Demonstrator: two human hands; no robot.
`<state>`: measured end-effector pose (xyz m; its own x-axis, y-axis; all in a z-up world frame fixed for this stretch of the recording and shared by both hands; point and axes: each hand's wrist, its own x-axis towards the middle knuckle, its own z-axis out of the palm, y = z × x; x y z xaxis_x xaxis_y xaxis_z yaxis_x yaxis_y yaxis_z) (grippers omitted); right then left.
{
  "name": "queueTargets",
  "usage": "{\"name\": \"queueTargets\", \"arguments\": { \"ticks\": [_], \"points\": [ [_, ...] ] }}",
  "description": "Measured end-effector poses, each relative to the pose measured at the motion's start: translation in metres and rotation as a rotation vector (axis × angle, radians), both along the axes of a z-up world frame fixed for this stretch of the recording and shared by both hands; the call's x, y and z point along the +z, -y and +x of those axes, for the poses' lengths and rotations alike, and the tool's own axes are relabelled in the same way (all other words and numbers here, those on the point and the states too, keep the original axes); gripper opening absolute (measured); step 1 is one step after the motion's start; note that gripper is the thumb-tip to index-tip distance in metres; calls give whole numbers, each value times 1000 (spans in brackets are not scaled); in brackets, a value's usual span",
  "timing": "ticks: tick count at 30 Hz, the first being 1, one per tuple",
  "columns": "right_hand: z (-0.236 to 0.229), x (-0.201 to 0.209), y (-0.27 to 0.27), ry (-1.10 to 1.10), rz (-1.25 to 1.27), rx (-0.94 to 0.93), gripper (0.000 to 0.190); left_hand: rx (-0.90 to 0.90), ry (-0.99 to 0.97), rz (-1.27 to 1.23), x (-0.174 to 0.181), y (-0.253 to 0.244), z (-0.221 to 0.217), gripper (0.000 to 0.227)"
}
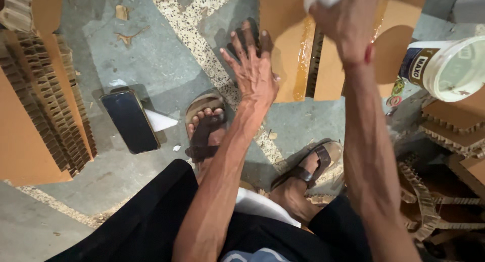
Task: The person applies glue to the edges of corrugated cardboard pieces using a white foam applicator. They then press the glued edges together to form a U-shaped structure and secure it with a rubber band. The process is repeated for another set of cardboard pieces.
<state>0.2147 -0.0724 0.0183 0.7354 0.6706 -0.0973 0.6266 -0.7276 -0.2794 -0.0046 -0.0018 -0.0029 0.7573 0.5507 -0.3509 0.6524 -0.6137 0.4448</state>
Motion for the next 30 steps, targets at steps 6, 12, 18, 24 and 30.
{"name": "queueTargets", "arguments": {
  "ticks": [6,12,18,24,30],
  "points": [
    [-98,49,64,-31,112,121,29,-35,-101,-50,0,0,1,115],
    [-145,81,95,-260,-57,-96,27,-14,-31,-21,7,-2,0,110],
    [-128,70,98,-386,-79,-187,29,-32,-102,-44,9,-2,2,108],
    [-63,31,61,-52,224,-34,44,-49,-179,-98,5,-4,5,115],
    [-28,-3,15,41,525,-135,20,-49,-147,-26,8,-2,2,113]
  ]
}}
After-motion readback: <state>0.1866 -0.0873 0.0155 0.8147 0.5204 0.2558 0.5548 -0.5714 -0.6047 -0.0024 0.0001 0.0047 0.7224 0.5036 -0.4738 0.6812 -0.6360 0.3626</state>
